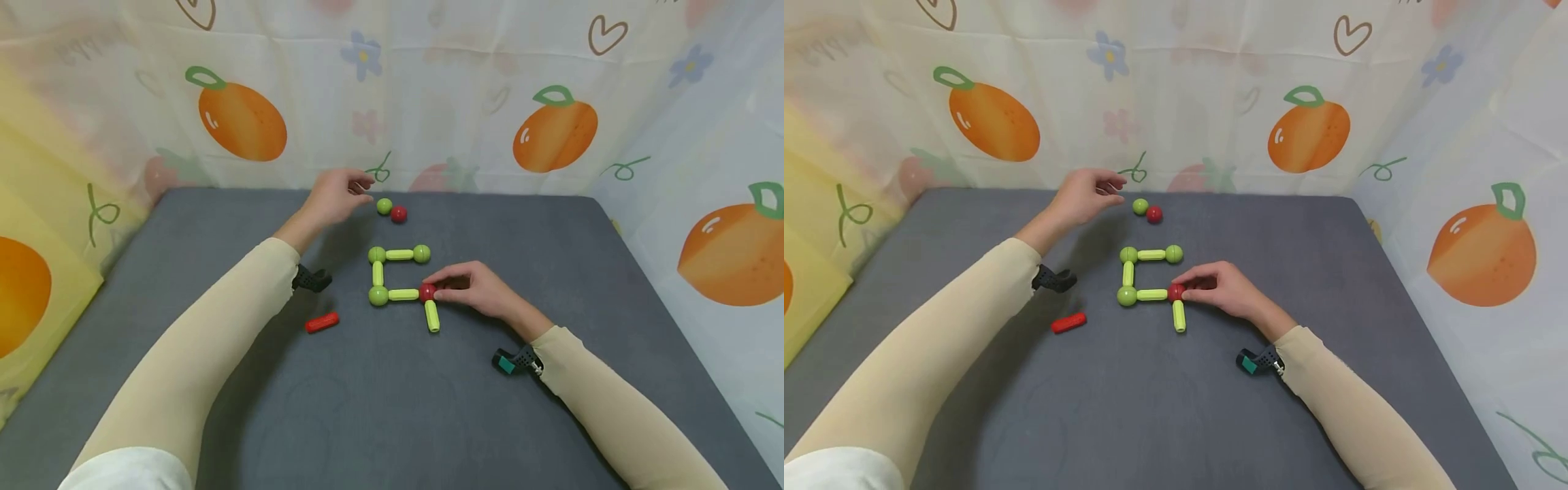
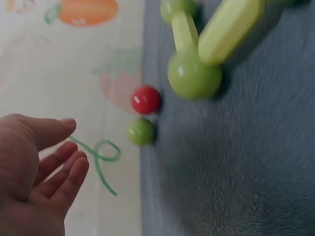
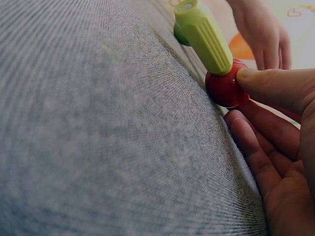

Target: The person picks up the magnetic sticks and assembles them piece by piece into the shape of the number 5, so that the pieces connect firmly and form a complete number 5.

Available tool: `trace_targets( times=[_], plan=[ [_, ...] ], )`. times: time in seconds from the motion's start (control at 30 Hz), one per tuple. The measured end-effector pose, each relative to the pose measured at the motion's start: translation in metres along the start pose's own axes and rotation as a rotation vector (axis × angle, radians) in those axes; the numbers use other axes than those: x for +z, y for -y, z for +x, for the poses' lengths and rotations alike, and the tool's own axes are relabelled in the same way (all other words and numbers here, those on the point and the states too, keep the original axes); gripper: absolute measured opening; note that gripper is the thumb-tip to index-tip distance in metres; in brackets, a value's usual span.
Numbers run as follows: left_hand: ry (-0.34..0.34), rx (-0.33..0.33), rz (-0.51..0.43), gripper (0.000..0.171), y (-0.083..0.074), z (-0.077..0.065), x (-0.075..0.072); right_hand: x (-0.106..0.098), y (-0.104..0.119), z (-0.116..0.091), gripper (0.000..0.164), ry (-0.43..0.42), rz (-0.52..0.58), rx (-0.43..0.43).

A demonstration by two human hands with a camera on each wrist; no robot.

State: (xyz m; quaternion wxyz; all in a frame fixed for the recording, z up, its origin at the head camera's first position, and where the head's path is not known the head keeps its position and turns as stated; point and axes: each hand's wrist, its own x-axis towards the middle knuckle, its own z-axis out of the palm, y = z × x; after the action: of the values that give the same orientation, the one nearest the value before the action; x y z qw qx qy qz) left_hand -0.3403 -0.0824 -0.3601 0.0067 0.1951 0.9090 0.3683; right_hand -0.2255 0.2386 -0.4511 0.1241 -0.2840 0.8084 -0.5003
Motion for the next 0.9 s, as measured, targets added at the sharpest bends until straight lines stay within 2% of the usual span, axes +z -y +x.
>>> trace_targets(
  times=[0.13, 0.3, 0.57, 0.9],
  plan=[
    [0.076, 0.01, 0.084, 0.04, 0.008, 0.021, 0.009, 0.001, 0.001, -0.003, 0.025, -0.008, -0.01, 0.002],
    [0.143, -0.008, 0.178, 0.041, 0.012, 0.035, 0.023, 0.001, 0.003, -0.006, 0.025, -0.01, -0.012, 0.005],
    [0.159, -0.01, 0.229, 0.038, 0.017, 0.038, 0.032, 0.003, 0.007, -0.007, 0.025, -0.006, 0.003, 0.003],
    [0.165, 0.012, 0.275, 0.034, 0.022, 0.034, 0.032, 0.002, 0.009, -0.005, 0.025, -0.004, 0.012, -0.01]
  ],
)
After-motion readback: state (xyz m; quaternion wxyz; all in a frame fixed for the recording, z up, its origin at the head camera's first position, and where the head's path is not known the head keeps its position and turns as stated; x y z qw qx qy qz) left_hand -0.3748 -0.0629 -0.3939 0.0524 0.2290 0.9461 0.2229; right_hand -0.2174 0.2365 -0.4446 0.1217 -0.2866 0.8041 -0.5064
